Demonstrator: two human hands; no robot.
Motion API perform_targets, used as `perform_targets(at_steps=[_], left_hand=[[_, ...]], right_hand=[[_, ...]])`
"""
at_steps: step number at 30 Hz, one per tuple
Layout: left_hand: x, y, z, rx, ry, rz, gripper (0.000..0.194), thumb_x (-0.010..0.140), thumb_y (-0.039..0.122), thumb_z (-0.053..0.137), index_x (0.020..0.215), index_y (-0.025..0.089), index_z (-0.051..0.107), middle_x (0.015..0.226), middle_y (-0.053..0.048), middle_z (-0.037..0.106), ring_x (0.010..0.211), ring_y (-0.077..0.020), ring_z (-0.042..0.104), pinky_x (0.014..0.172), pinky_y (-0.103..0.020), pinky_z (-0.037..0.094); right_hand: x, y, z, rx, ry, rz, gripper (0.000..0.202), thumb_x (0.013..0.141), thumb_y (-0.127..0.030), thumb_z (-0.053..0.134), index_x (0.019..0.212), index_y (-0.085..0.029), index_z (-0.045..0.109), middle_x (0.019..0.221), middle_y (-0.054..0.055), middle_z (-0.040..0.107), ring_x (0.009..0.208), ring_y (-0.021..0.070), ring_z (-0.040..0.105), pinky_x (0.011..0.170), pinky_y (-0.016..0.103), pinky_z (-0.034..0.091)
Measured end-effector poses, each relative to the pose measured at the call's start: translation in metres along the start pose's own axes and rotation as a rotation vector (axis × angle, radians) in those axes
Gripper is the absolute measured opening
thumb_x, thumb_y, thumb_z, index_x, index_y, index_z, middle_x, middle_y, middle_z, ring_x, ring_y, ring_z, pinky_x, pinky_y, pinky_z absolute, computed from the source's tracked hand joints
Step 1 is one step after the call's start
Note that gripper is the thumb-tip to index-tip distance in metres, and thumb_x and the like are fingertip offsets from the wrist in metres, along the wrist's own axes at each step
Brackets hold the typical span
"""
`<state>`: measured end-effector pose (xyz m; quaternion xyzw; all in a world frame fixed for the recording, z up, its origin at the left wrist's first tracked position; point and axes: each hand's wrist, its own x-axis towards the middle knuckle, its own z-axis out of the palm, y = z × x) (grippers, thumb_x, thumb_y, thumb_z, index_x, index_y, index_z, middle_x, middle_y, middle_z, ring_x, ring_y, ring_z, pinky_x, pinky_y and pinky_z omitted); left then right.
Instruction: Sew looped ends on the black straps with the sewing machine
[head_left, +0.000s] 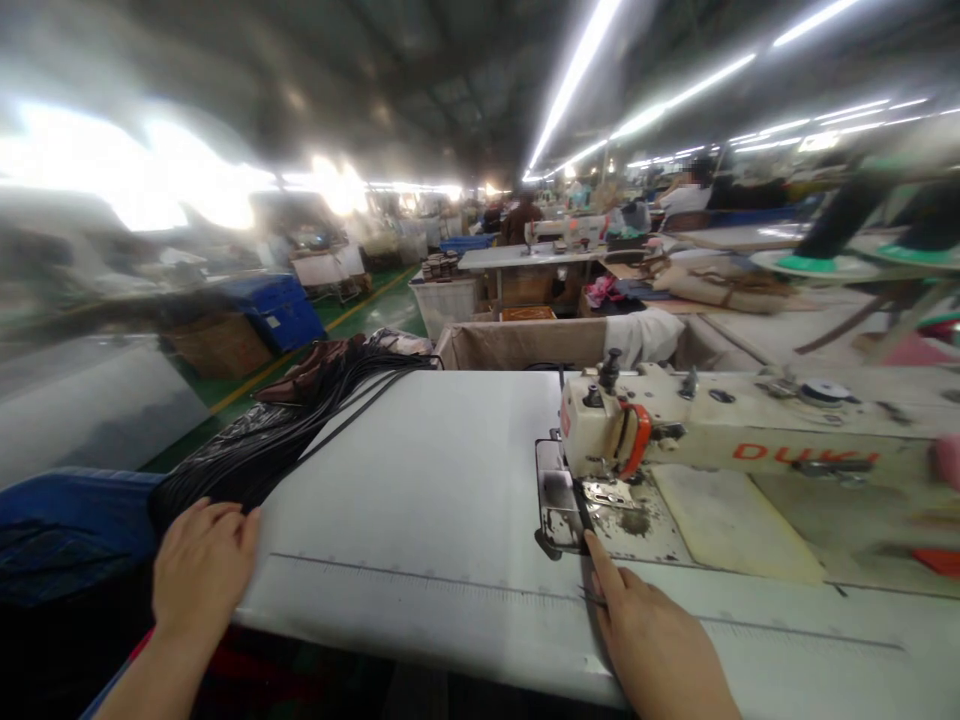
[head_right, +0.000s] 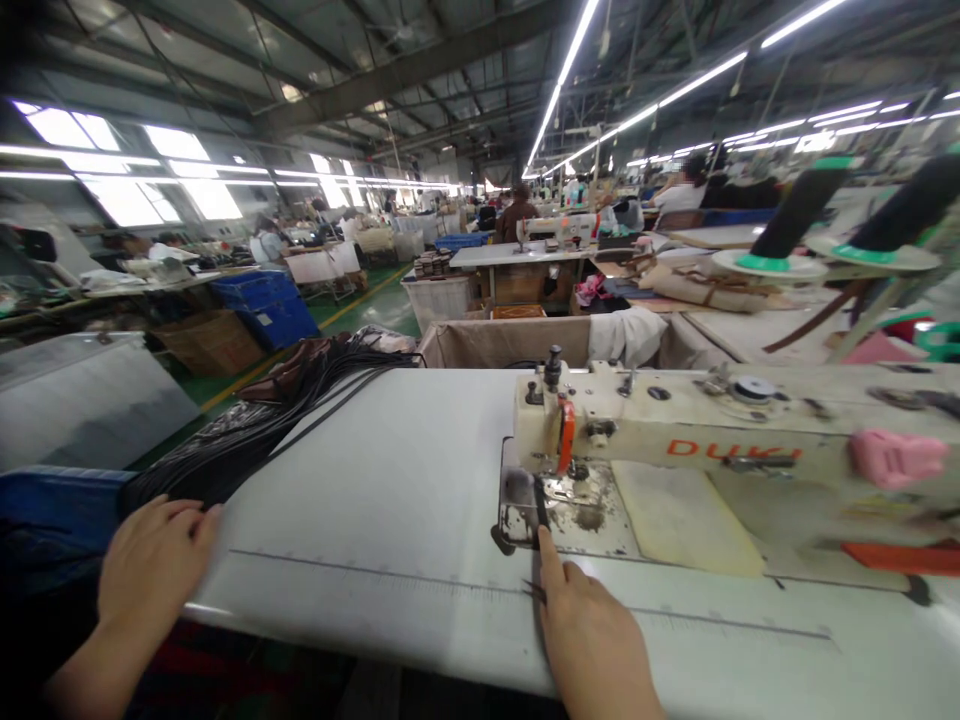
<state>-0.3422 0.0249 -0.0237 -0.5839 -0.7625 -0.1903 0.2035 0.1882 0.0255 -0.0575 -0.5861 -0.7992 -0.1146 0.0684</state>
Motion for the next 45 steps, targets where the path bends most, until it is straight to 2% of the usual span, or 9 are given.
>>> perform_targets(at_steps=[4, 9, 14, 18, 21, 24, 27, 37, 45], left_hand=[[-0.005, 0.112, 0.038, -0.378, -0.107, 0.216, 0.035, 0.1, 0.041, 0.042, 0.096, 0.016, 0.067, 0.117, -0.015, 0.067, 0.111, -0.0294, 0.066, 0.106, -0.049, 0.053], [-0.039, 0.272, 0.038, -0.627, -0.288, 0.58, 0.031, 0.1, 0.025, 0.049, 0.126, 0.02, 0.064, 0.134, -0.009, 0.067, 0.143, -0.0269, 0.049, 0.118, -0.048, 0.048], [-0.062, 0.355, 0.033, -0.645, -0.285, 0.753, 0.049, 0.097, 0.016, 0.054, 0.146, 0.017, 0.051, 0.15, -0.012, 0.058, 0.149, -0.03, 0.043, 0.12, -0.055, 0.045], [-0.07, 0.364, 0.034, -0.627, -0.241, 0.763, 0.043, 0.1, 0.014, 0.05, 0.142, 0.016, 0.055, 0.147, -0.013, 0.062, 0.145, -0.0295, 0.049, 0.118, -0.057, 0.046], [-0.072, 0.36, 0.034, -0.62, -0.233, 0.779, 0.042, 0.101, 0.019, 0.052, 0.142, 0.016, 0.055, 0.147, -0.012, 0.062, 0.143, -0.0295, 0.052, 0.117, -0.056, 0.048], [-0.074, 0.358, 0.034, -0.609, -0.214, 0.78, 0.043, 0.101, 0.022, 0.052, 0.144, 0.016, 0.055, 0.148, -0.012, 0.061, 0.142, -0.0295, 0.053, 0.117, -0.056, 0.048], [-0.074, 0.359, 0.035, -0.597, -0.198, 0.788, 0.042, 0.101, 0.019, 0.051, 0.143, 0.015, 0.055, 0.147, -0.013, 0.061, 0.141, -0.0291, 0.054, 0.116, -0.055, 0.049], [-0.075, 0.361, 0.034, -0.593, -0.22, 0.769, 0.043, 0.1, 0.017, 0.051, 0.143, 0.015, 0.055, 0.148, -0.012, 0.061, 0.14, -0.0282, 0.055, 0.117, -0.055, 0.049], [-0.074, 0.361, 0.033, -0.566, -0.203, 0.792, 0.042, 0.1, 0.015, 0.048, 0.141, 0.015, 0.057, 0.147, -0.011, 0.062, 0.14, -0.0285, 0.055, 0.116, -0.053, 0.05]], right_hand=[[0.004, -0.007, -0.017, 0.005, -0.135, 0.056, 0.063, 0.086, -0.005, 0.059, 0.148, -0.015, 0.055, 0.085, 0.007, 0.076, 0.07, 0.022, 0.073, 0.059, 0.028, 0.054], [0.006, -0.009, -0.027, 0.056, -0.228, 0.091, 0.062, 0.09, -0.005, 0.053, 0.151, -0.014, 0.05, 0.092, 0.009, 0.076, 0.078, 0.0238, 0.073, 0.065, 0.03, 0.055], [-0.002, -0.005, -0.029, 0.247, -0.161, 0.122, 0.056, 0.091, -0.008, 0.053, 0.146, -0.016, 0.054, 0.1, 0.01, 0.077, 0.087, 0.023, 0.073, 0.071, 0.03, 0.056], [-0.003, 0.023, -0.036, 0.414, 0.019, 0.177, 0.033, 0.099, -0.02, 0.051, 0.129, -0.022, 0.067, 0.112, 0.009, 0.074, 0.099, 0.0215, 0.071, 0.085, 0.031, 0.057], [0.003, 0.063, -0.037, 0.262, 0.138, 0.304, 0.035, 0.097, -0.018, 0.053, 0.129, -0.02, 0.067, 0.127, 0.011, 0.07, 0.116, 0.0256, 0.065, 0.099, 0.039, 0.054], [0.009, 0.097, -0.031, 0.154, 0.114, 0.324, 0.043, 0.094, -0.015, 0.056, 0.137, -0.017, 0.063, 0.143, 0.013, 0.062, 0.128, 0.0274, 0.058, 0.107, 0.042, 0.05], [0.008, 0.109, -0.026, 0.121, 0.048, 0.326, 0.039, 0.093, -0.014, 0.056, 0.131, -0.018, 0.067, 0.126, 0.01, 0.071, 0.117, 0.025, 0.063, 0.101, 0.037, 0.052], [0.008, 0.054, -0.024, 0.664, 0.184, 0.375, 0.031, 0.102, -0.031, 0.049, 0.119, -0.019, 0.072, 0.101, 0.008, 0.071, 0.092, 0.02, 0.069, 0.085, 0.031, 0.056], [0.033, 0.006, -0.036, 0.331, -0.147, 0.282, 0.047, 0.094, -0.012, 0.054, 0.141, -0.02, 0.059, 0.113, 0.01, 0.067, 0.098, 0.0236, 0.07, 0.084, 0.032, 0.056]])
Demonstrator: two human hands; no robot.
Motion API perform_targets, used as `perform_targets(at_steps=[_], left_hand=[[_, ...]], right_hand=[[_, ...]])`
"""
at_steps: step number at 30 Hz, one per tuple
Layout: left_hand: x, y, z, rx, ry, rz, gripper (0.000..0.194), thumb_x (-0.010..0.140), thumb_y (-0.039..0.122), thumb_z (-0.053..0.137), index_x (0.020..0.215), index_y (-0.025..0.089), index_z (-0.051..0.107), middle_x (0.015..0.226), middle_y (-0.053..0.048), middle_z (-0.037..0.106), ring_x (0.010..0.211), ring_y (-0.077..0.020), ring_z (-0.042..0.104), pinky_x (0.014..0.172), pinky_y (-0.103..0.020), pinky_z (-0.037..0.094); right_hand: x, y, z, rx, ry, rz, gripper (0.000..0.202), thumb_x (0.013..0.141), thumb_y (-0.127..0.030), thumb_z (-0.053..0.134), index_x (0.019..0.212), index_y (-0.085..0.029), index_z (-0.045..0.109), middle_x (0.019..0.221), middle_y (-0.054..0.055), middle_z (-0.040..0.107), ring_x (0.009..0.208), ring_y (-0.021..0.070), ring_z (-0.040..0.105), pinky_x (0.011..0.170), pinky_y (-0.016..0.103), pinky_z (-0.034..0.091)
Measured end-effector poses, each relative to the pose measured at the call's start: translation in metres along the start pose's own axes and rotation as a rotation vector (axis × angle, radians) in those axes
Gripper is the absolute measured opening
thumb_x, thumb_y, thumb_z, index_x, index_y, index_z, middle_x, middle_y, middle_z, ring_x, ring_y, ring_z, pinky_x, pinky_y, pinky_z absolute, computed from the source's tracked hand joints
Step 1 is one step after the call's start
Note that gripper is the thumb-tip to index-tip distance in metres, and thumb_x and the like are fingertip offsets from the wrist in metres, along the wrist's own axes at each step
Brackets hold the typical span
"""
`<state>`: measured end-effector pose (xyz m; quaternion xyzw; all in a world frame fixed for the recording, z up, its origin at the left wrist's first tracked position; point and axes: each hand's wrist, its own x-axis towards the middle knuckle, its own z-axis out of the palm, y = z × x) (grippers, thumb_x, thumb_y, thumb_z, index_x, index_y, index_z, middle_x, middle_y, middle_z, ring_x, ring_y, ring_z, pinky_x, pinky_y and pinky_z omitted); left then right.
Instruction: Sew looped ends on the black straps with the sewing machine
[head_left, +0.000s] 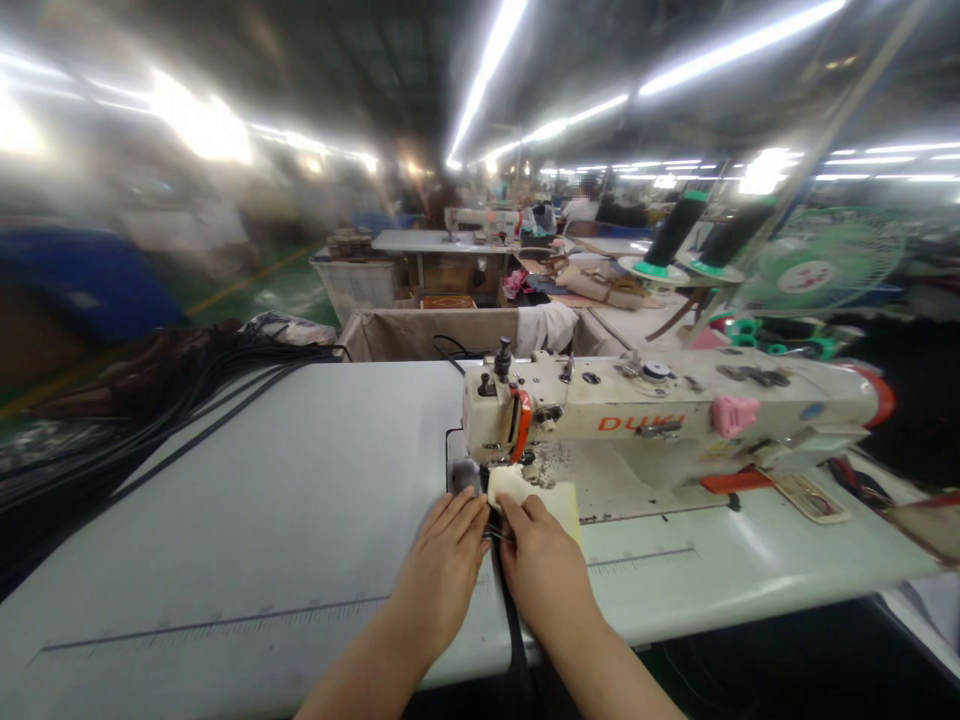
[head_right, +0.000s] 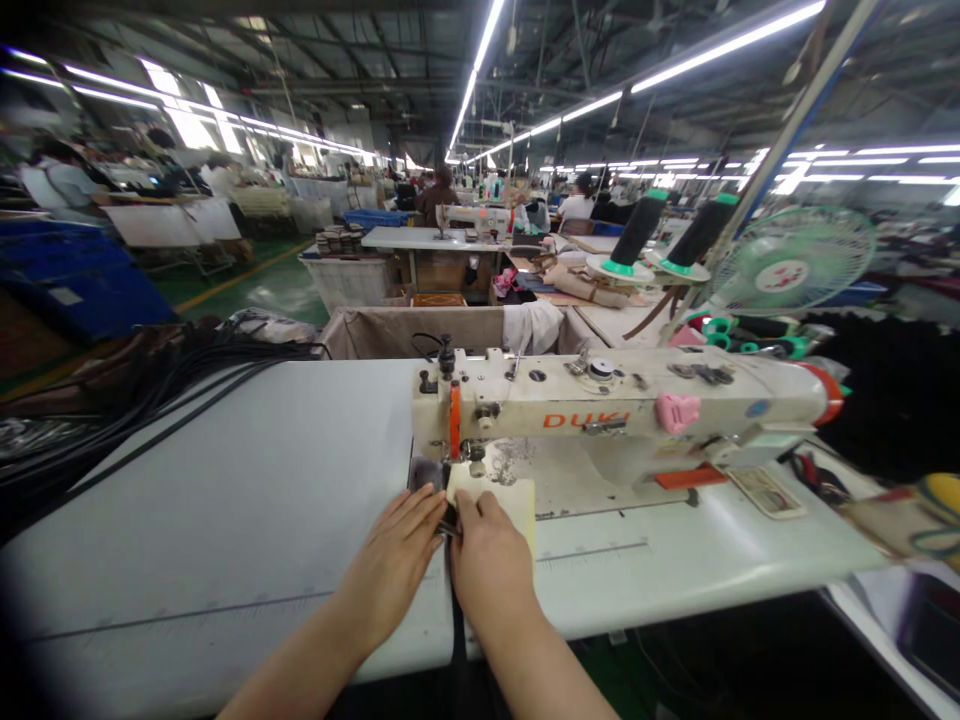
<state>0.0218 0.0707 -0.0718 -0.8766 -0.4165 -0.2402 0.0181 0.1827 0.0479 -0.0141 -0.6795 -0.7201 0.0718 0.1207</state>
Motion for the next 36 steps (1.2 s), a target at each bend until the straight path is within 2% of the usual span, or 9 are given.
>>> perform_targets(at_steps=[4, 9, 16, 20, 23, 28, 30, 32, 36], left_hand=[[0.0, 0.0, 0.0, 0.003, -0.009, 0.001, 0.043, 0.099, 0.013, 0.048, 0.141, 0.014, 0.057, 0.147, -0.011, 0.062, 0.139, -0.0288, 0.056, 0.115, -0.055, 0.05], [0.001, 0.0, 0.0, 0.011, -0.014, 0.008, 0.041, 0.1, 0.017, 0.05, 0.14, 0.012, 0.058, 0.145, -0.013, 0.063, 0.139, -0.0293, 0.056, 0.115, -0.054, 0.05], [0.001, -0.001, 0.0, 0.025, -0.002, 0.023, 0.046, 0.097, 0.01, 0.047, 0.142, 0.012, 0.056, 0.147, -0.012, 0.062, 0.139, -0.0277, 0.056, 0.115, -0.052, 0.051], [0.001, 0.0, 0.001, 0.053, 0.004, 0.024, 0.042, 0.099, 0.013, 0.047, 0.14, 0.011, 0.057, 0.145, -0.012, 0.063, 0.137, -0.028, 0.058, 0.114, -0.052, 0.052], [0.001, 0.0, 0.002, 0.049, 0.005, 0.019, 0.042, 0.099, 0.013, 0.048, 0.14, 0.01, 0.057, 0.145, -0.011, 0.063, 0.137, -0.0282, 0.058, 0.115, -0.053, 0.051], [0.0, -0.002, 0.003, 0.044, 0.027, 0.027, 0.042, 0.098, 0.009, 0.047, 0.138, 0.01, 0.058, 0.144, -0.011, 0.064, 0.136, -0.0285, 0.059, 0.112, -0.055, 0.053], [-0.001, -0.003, 0.003, 0.044, 0.021, 0.029, 0.042, 0.098, 0.009, 0.047, 0.139, 0.011, 0.058, 0.144, -0.011, 0.064, 0.136, -0.0284, 0.059, 0.112, -0.055, 0.053], [-0.001, -0.003, 0.003, 0.045, 0.008, 0.028, 0.042, 0.099, 0.012, 0.048, 0.14, 0.012, 0.057, 0.146, -0.011, 0.063, 0.138, -0.0281, 0.057, 0.113, -0.054, 0.052], [-0.002, -0.004, 0.004, 0.045, 0.007, 0.028, 0.043, 0.101, 0.016, 0.048, 0.143, 0.013, 0.054, 0.147, -0.011, 0.062, 0.139, -0.0271, 0.056, 0.115, -0.053, 0.051]], right_hand=[[0.0, -0.01, -0.002, -0.222, -0.105, 0.003, 0.053, 0.094, -0.006, 0.05, 0.146, -0.012, 0.053, 0.112, 0.015, 0.069, 0.096, 0.0259, 0.073, 0.074, 0.032, 0.058], [-0.002, -0.01, -0.005, -0.375, -0.106, 0.109, 0.051, 0.092, 0.005, 0.037, 0.139, 0.0, 0.055, 0.105, 0.021, 0.07, 0.081, 0.0249, 0.075, 0.064, 0.031, 0.057], [-0.001, 0.002, 0.0, -0.201, -0.126, -0.139, 0.056, 0.095, -0.004, 0.044, 0.15, -0.015, 0.049, 0.117, 0.012, 0.069, 0.098, 0.0245, 0.072, 0.078, 0.031, 0.058], [-0.004, 0.025, 0.005, -0.069, -0.062, -0.03, 0.056, 0.095, -0.008, 0.051, 0.151, -0.013, 0.046, 0.119, 0.013, 0.069, 0.103, 0.0262, 0.071, 0.088, 0.035, 0.057], [-0.006, 0.03, 0.008, -0.026, 0.02, 0.06, 0.046, 0.096, -0.014, 0.056, 0.142, -0.014, 0.055, 0.113, 0.012, 0.07, 0.099, 0.027, 0.071, 0.087, 0.036, 0.057], [-0.001, 0.015, 0.013, 0.006, 0.027, -0.156, 0.039, 0.096, -0.008, 0.054, 0.131, -0.019, 0.066, 0.105, 0.009, 0.07, 0.097, 0.024, 0.068, 0.085, 0.032, 0.055], [0.003, 0.016, 0.014, -0.007, 0.025, -0.155, 0.043, 0.094, -0.006, 0.053, 0.133, -0.018, 0.066, 0.107, 0.011, 0.07, 0.097, 0.0253, 0.068, 0.082, 0.032, 0.055], [0.006, 0.027, 0.012, 0.077, 0.068, -0.071, 0.045, 0.091, -0.005, 0.053, 0.131, -0.017, 0.068, 0.108, 0.013, 0.07, 0.096, 0.0267, 0.067, 0.081, 0.034, 0.054], [0.006, 0.061, 0.0, 0.703, 0.22, 0.185, 0.026, 0.09, -0.029, 0.06, 0.104, -0.018, 0.08, 0.09, 0.01, 0.071, 0.087, 0.0278, 0.067, 0.084, 0.039, 0.052]])
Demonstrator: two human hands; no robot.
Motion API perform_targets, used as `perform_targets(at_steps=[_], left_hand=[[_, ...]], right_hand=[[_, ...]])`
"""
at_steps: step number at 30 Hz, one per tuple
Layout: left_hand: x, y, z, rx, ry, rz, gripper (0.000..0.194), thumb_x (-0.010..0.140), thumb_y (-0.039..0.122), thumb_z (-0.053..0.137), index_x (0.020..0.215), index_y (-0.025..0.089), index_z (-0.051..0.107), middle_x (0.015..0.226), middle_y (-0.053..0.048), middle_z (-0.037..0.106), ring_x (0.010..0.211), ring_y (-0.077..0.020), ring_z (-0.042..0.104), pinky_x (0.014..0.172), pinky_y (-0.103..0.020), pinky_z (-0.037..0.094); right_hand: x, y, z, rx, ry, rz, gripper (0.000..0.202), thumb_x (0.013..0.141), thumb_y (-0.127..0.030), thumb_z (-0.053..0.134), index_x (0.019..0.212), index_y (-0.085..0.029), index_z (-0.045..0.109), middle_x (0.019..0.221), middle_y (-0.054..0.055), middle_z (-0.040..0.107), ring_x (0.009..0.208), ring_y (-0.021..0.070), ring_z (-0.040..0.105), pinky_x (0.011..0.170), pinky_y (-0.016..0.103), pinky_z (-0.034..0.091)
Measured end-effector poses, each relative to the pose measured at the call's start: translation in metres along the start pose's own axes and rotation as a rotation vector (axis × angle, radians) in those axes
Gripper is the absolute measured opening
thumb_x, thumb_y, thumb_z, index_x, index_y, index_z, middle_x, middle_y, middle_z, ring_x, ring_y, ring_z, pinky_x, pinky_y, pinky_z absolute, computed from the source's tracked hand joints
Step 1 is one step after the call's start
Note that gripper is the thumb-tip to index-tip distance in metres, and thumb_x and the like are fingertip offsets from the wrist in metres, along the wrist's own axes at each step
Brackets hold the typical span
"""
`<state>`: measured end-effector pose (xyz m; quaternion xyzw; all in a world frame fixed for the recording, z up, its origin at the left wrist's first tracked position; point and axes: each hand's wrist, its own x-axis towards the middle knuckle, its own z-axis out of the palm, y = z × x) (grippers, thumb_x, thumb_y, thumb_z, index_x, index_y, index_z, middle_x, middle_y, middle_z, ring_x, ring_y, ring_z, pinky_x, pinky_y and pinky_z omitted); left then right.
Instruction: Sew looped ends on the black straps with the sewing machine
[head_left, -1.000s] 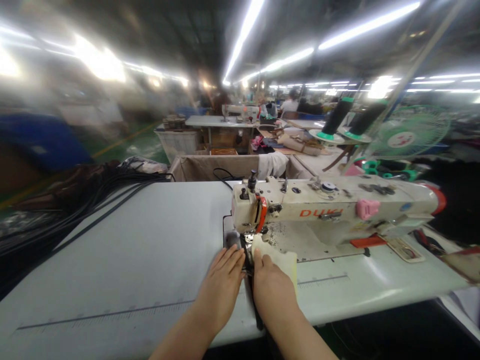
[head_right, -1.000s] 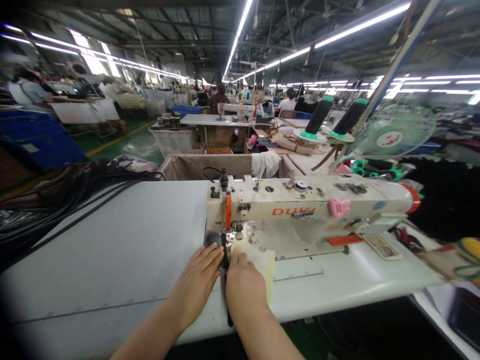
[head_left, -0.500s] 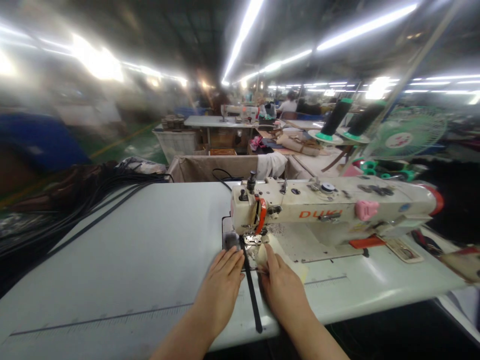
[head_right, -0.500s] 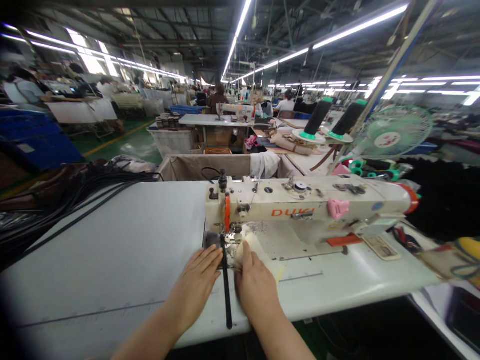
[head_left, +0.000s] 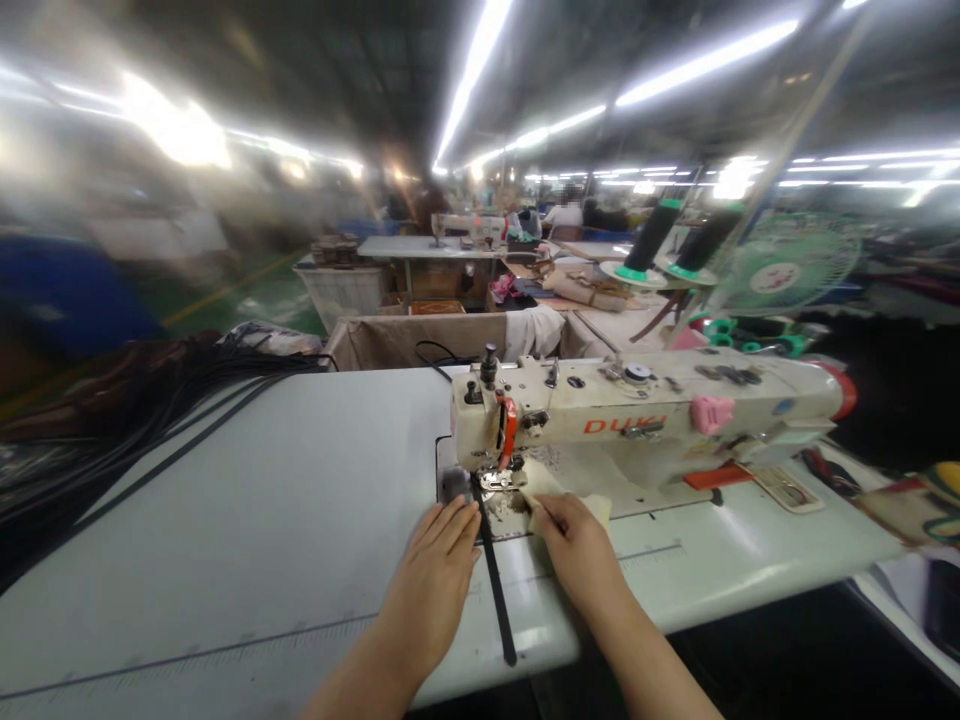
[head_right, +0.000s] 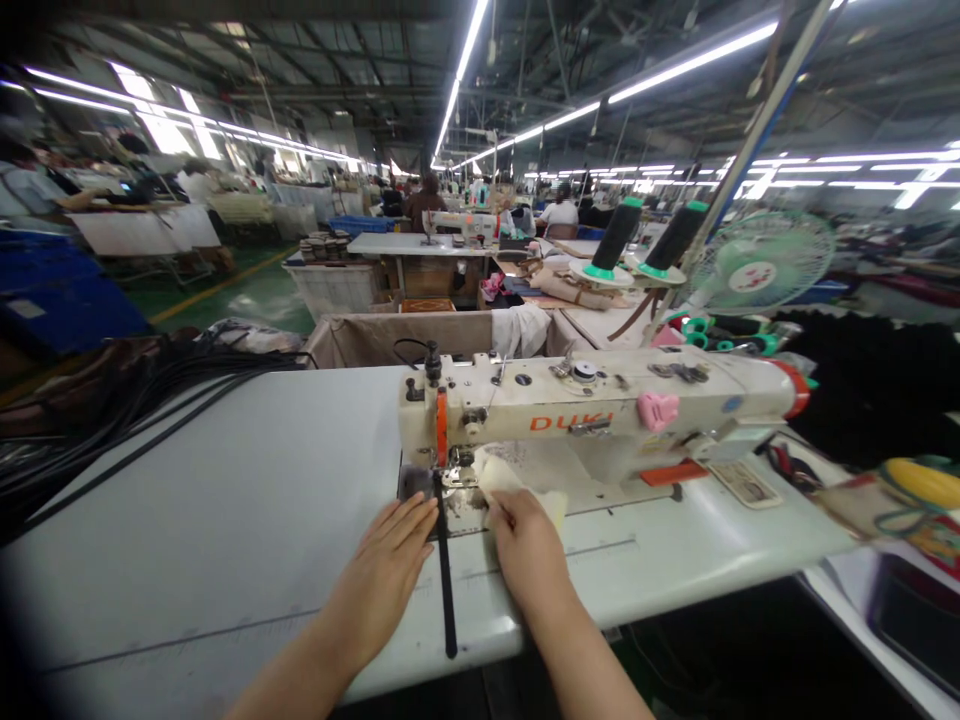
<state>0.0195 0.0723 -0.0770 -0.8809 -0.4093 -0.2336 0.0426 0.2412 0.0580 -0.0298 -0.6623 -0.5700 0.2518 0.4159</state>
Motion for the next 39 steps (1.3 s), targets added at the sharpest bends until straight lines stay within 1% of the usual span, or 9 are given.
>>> perform_targets(at_steps=[4, 8, 10, 13, 16, 18, 26, 30, 39], left_hand=[[-0.002, -0.001, 0.003, 0.008, 0.02, 0.012, 0.042, 0.102, 0.018, 0.045, 0.143, 0.014, 0.054, 0.147, -0.01, 0.062, 0.138, -0.0257, 0.057, 0.115, -0.051, 0.05], [-0.002, -0.003, 0.006, 0.036, 0.05, 0.04, 0.041, 0.103, 0.019, 0.044, 0.141, 0.012, 0.056, 0.146, -0.011, 0.063, 0.136, -0.0264, 0.059, 0.112, -0.051, 0.053], [-0.002, -0.003, 0.007, 0.036, 0.061, 0.045, 0.04, 0.104, 0.02, 0.044, 0.141, 0.012, 0.056, 0.145, -0.011, 0.063, 0.135, -0.0267, 0.06, 0.111, -0.052, 0.053], [-0.002, -0.003, 0.007, 0.01, 0.071, 0.025, 0.041, 0.103, 0.02, 0.045, 0.142, 0.013, 0.056, 0.146, -0.011, 0.063, 0.135, -0.0267, 0.06, 0.112, -0.052, 0.053], [-0.002, -0.002, 0.005, -0.028, 0.068, 0.011, 0.041, 0.103, 0.019, 0.046, 0.142, 0.015, 0.057, 0.145, -0.01, 0.063, 0.136, -0.0264, 0.059, 0.114, -0.051, 0.052], [-0.001, -0.001, 0.002, -0.04, 0.067, 0.016, 0.04, 0.103, 0.019, 0.046, 0.141, 0.014, 0.058, 0.144, -0.011, 0.065, 0.136, -0.0266, 0.059, 0.113, -0.051, 0.053], [-0.001, -0.003, 0.0, -0.101, 0.082, 0.014, 0.038, 0.101, 0.016, 0.047, 0.136, 0.017, 0.063, 0.139, -0.009, 0.068, 0.133, -0.0264, 0.062, 0.111, -0.053, 0.055], [-0.001, -0.002, 0.0, -0.075, 0.06, 0.014, 0.039, 0.102, 0.017, 0.046, 0.137, 0.016, 0.062, 0.14, -0.01, 0.067, 0.133, -0.0263, 0.062, 0.112, -0.053, 0.054], [0.0, -0.002, -0.006, -0.076, -0.002, 0.023, 0.042, 0.101, 0.01, 0.042, 0.135, 0.018, 0.064, 0.14, -0.007, 0.068, 0.135, -0.0251, 0.06, 0.114, -0.053, 0.053]], right_hand=[[0.001, 0.007, -0.032, 0.452, 0.057, 0.25, 0.045, 0.084, -0.055, 0.069, 0.104, -0.016, 0.078, 0.078, 0.008, 0.074, 0.08, 0.0278, 0.071, 0.074, 0.037, 0.055], [-0.002, 0.005, -0.053, 0.751, 0.145, 0.447, 0.054, 0.063, -0.053, 0.088, 0.098, -0.014, 0.078, 0.072, 0.007, 0.074, 0.072, 0.0281, 0.071, 0.064, 0.034, 0.054], [-0.005, 0.004, -0.06, 0.661, 0.219, 0.347, 0.048, 0.069, -0.053, 0.085, 0.099, -0.015, 0.078, 0.075, 0.007, 0.074, 0.074, 0.0266, 0.07, 0.063, 0.034, 0.054], [-0.012, 0.001, -0.066, 0.209, 0.323, -0.089, 0.03, 0.088, -0.042, 0.072, 0.108, -0.021, 0.078, 0.085, 0.006, 0.072, 0.077, 0.021, 0.067, 0.067, 0.031, 0.053], [-0.017, 0.001, -0.067, -0.375, 0.234, -0.553, 0.031, 0.095, -0.018, 0.06, 0.121, -0.028, 0.076, 0.094, 0.005, 0.07, 0.082, 0.0188, 0.064, 0.072, 0.03, 0.051], [-0.013, 0.005, -0.064, -0.658, 0.12, -0.671, 0.044, 0.091, -0.006, 0.055, 0.124, -0.029, 0.074, 0.099, 0.006, 0.07, 0.088, 0.0203, 0.064, 0.073, 0.03, 0.051], [0.03, 0.038, -0.052, -0.836, 0.149, -0.419, 0.038, 0.09, -0.012, 0.061, 0.124, -0.026, 0.071, 0.113, 0.007, 0.071, 0.094, 0.0221, 0.069, 0.072, 0.029, 0.056], [0.019, 0.041, -0.045, -0.789, 0.216, -0.408, 0.033, 0.099, -0.022, 0.054, 0.129, -0.021, 0.067, 0.122, 0.01, 0.069, 0.099, 0.0225, 0.069, 0.078, 0.032, 0.058], [-0.015, 0.047, -0.039, -0.587, 0.297, -0.462, 0.027, 0.101, -0.024, 0.051, 0.121, -0.02, 0.067, 0.096, 0.006, 0.068, 0.082, 0.0197, 0.068, 0.072, 0.03, 0.054]])
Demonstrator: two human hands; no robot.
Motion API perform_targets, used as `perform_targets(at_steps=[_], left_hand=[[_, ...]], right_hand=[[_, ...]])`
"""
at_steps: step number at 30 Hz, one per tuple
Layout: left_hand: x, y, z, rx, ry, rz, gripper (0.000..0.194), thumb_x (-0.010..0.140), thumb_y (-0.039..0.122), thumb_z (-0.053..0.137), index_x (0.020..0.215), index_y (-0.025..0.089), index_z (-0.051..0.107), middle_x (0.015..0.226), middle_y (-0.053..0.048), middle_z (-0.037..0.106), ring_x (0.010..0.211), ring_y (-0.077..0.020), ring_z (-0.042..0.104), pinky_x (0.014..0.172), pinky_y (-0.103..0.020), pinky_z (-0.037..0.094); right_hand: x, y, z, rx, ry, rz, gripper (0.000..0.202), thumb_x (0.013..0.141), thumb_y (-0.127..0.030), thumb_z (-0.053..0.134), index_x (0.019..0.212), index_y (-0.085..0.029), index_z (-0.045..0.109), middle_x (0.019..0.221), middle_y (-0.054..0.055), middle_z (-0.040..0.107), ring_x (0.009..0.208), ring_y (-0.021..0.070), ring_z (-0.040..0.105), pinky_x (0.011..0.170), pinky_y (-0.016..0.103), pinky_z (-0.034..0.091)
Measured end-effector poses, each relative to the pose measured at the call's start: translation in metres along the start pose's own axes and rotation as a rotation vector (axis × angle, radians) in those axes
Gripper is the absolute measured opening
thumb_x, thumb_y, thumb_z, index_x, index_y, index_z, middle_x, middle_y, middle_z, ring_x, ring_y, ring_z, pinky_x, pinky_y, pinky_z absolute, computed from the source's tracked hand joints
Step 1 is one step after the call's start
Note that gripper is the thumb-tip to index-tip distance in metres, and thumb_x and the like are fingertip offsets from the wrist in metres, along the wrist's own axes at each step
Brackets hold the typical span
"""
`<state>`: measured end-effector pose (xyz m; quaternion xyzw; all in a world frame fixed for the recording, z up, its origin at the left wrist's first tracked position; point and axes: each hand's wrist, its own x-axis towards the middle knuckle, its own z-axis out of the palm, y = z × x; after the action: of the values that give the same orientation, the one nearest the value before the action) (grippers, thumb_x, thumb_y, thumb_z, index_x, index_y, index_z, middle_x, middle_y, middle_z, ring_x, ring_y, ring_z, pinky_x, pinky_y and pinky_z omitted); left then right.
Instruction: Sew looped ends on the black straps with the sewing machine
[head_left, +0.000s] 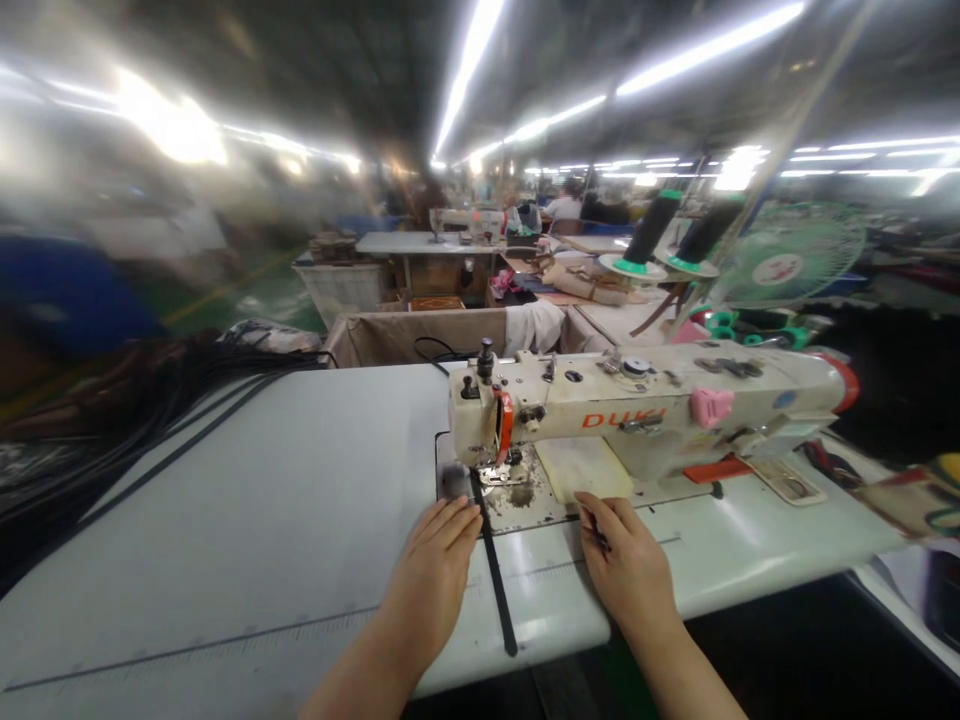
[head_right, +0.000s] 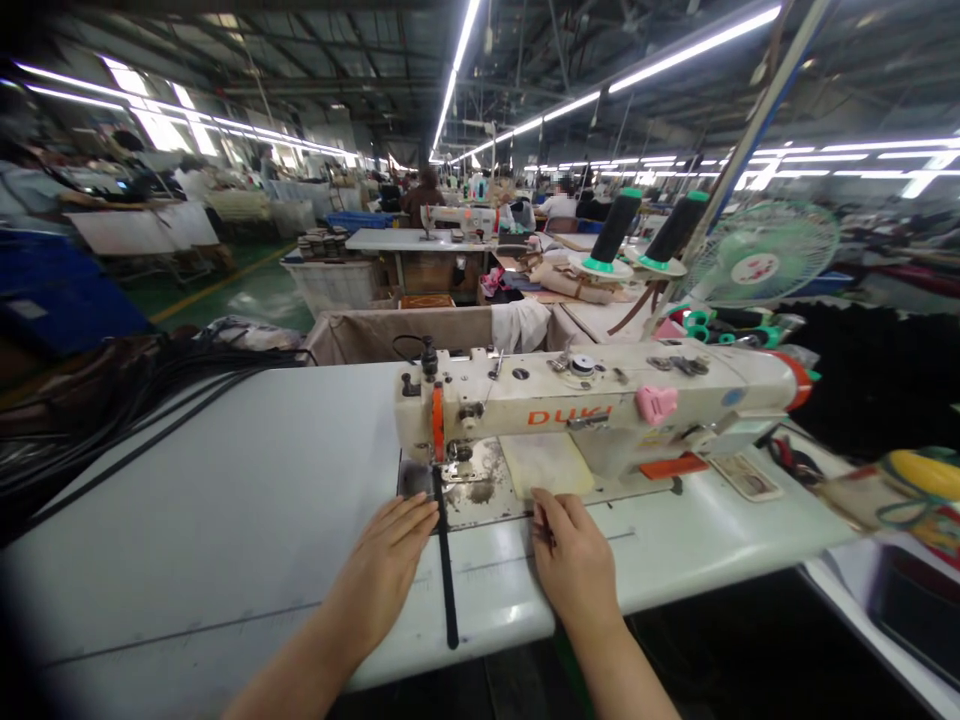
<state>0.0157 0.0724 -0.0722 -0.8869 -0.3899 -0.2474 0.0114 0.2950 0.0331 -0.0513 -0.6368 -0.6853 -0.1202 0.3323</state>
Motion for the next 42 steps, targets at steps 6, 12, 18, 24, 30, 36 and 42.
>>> perform_targets(at_steps=[6, 12, 18, 24, 30, 36, 42], left_hand=[[-0.003, 0.002, -0.001, 0.005, -0.035, -0.021, 0.051, 0.097, 0.002, 0.038, 0.141, 0.017, 0.059, 0.146, -0.007, 0.064, 0.14, -0.0235, 0.055, 0.118, -0.051, 0.048], [-0.004, 0.001, 0.001, -0.011, -0.021, -0.019, 0.052, 0.096, 0.004, 0.039, 0.143, 0.016, 0.058, 0.147, -0.008, 0.062, 0.141, -0.0243, 0.054, 0.119, -0.051, 0.048], [-0.004, 0.002, 0.002, 0.001, -0.02, -0.018, 0.051, 0.097, 0.006, 0.04, 0.145, 0.016, 0.055, 0.149, -0.009, 0.06, 0.142, -0.0248, 0.053, 0.119, -0.052, 0.048], [-0.003, 0.003, 0.003, 0.017, -0.005, -0.025, 0.05, 0.098, 0.008, 0.04, 0.145, 0.017, 0.055, 0.148, -0.009, 0.061, 0.142, -0.0245, 0.053, 0.12, -0.052, 0.047], [0.0, 0.0, 0.003, 0.007, -0.016, -0.042, 0.045, 0.102, 0.012, 0.042, 0.144, 0.017, 0.056, 0.148, -0.01, 0.061, 0.143, -0.0247, 0.052, 0.119, -0.051, 0.047], [0.01, -0.006, 0.0, 0.0, -0.029, -0.077, 0.043, 0.103, 0.014, 0.042, 0.14, 0.022, 0.061, 0.144, -0.007, 0.065, 0.144, -0.0238, 0.05, 0.121, -0.051, 0.043], [0.018, -0.014, -0.006, 0.002, -0.09, -0.112, 0.051, 0.098, 0.006, 0.042, 0.141, 0.024, 0.06, 0.146, -0.005, 0.063, 0.147, -0.0235, 0.047, 0.124, -0.052, 0.036]], right_hand=[[0.0, 0.002, 0.002, 0.004, 0.005, -0.027, 0.024, 0.098, -0.02, 0.052, 0.115, -0.019, 0.068, 0.093, 0.005, 0.067, 0.079, 0.0198, 0.068, 0.07, 0.03, 0.053], [-0.001, 0.0, 0.0, -0.005, -0.012, -0.04, 0.026, 0.096, -0.018, 0.051, 0.115, -0.02, 0.068, 0.093, 0.005, 0.067, 0.08, 0.02, 0.067, 0.071, 0.03, 0.052], [-0.001, -0.002, -0.001, -0.012, -0.027, -0.039, 0.027, 0.095, -0.018, 0.051, 0.115, -0.021, 0.069, 0.093, 0.005, 0.069, 0.08, 0.0201, 0.068, 0.071, 0.03, 0.053], [-0.001, -0.001, -0.001, -0.033, -0.024, -0.053, 0.027, 0.094, -0.019, 0.051, 0.115, -0.021, 0.069, 0.093, 0.005, 0.069, 0.08, 0.0201, 0.068, 0.068, 0.03, 0.052], [0.0, -0.003, -0.001, -0.051, -0.013, -0.068, 0.025, 0.096, -0.019, 0.051, 0.113, -0.02, 0.07, 0.093, 0.005, 0.07, 0.079, 0.0201, 0.068, 0.067, 0.03, 0.051], [0.0, -0.002, -0.001, -0.029, -0.026, -0.075, 0.026, 0.096, -0.019, 0.051, 0.113, -0.02, 0.07, 0.092, 0.005, 0.069, 0.081, 0.0206, 0.067, 0.071, 0.031, 0.051], [-0.001, -0.002, -0.001, -0.041, -0.032, -0.061, 0.025, 0.098, -0.021, 0.05, 0.114, -0.021, 0.07, 0.094, 0.005, 0.069, 0.081, 0.0208, 0.067, 0.071, 0.031, 0.052]])
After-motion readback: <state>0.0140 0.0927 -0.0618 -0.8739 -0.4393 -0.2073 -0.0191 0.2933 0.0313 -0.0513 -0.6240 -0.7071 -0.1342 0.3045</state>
